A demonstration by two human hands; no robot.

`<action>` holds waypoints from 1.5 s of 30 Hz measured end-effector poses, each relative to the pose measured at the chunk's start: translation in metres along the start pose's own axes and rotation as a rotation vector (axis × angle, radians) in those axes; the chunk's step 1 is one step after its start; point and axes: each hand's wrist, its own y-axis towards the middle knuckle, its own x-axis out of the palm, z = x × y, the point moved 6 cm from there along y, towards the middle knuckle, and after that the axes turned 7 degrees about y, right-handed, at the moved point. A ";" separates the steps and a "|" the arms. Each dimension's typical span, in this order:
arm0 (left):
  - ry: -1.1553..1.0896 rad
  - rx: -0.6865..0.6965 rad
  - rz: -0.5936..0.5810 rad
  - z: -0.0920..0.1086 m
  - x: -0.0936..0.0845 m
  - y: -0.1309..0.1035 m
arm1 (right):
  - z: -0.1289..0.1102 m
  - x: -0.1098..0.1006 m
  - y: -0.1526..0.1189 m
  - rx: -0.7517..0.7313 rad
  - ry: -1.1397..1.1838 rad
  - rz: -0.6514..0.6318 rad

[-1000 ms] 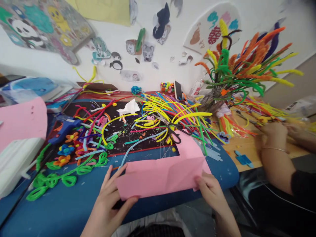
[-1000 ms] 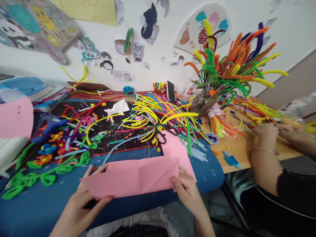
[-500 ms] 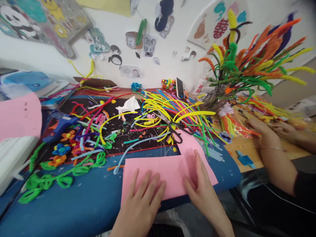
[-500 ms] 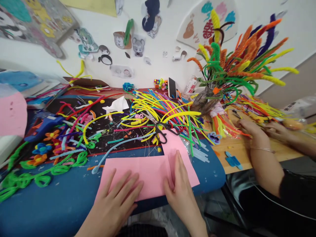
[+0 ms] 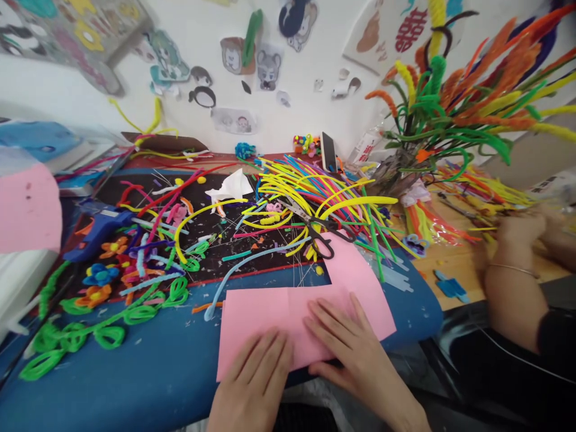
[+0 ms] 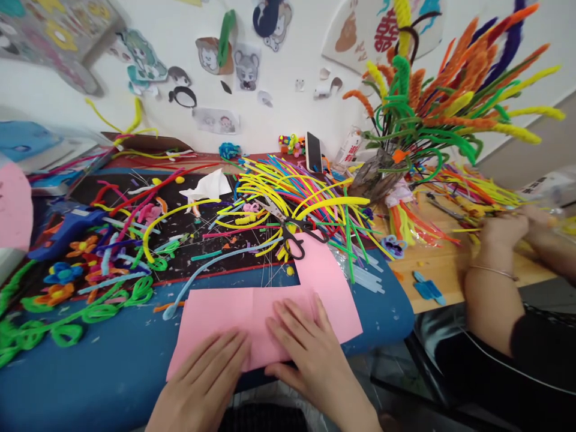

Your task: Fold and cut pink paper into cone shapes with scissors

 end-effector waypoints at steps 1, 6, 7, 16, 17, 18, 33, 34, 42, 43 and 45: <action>0.029 -0.018 -0.021 -0.003 0.000 0.000 | -0.001 0.000 0.001 -0.006 -0.007 -0.006; 0.011 -0.066 -0.040 -0.022 -0.018 0.001 | -0.005 -0.013 0.002 -0.051 0.006 0.054; -0.029 -0.065 -0.007 -0.025 -0.025 0.003 | -0.005 -0.020 0.001 -0.066 0.032 0.104; -1.005 -0.784 0.250 -0.074 -0.026 0.017 | 0.017 -0.057 -0.012 0.611 0.570 0.484; -1.164 -0.797 0.134 -0.068 -0.015 0.022 | 0.016 -0.050 -0.012 0.683 0.661 0.480; -1.270 -0.816 0.023 -0.061 -0.006 0.025 | 0.015 -0.043 -0.012 0.735 0.758 0.481; -1.401 -0.746 -0.573 -0.029 0.023 0.017 | 0.004 0.001 -0.003 0.986 1.283 0.387; -1.413 -0.745 -0.572 -0.029 0.023 0.016 | 0.002 0.003 -0.002 0.989 1.289 0.396; -1.579 -0.753 -0.632 -0.026 0.014 0.021 | 0.005 0.010 -0.004 1.023 1.354 0.415; -1.598 -0.759 -0.632 -0.026 0.014 0.022 | 0.005 0.011 -0.005 1.028 1.367 0.420; -1.607 -0.794 -0.610 -0.026 0.016 0.023 | 0.004 0.011 -0.004 1.030 1.380 0.424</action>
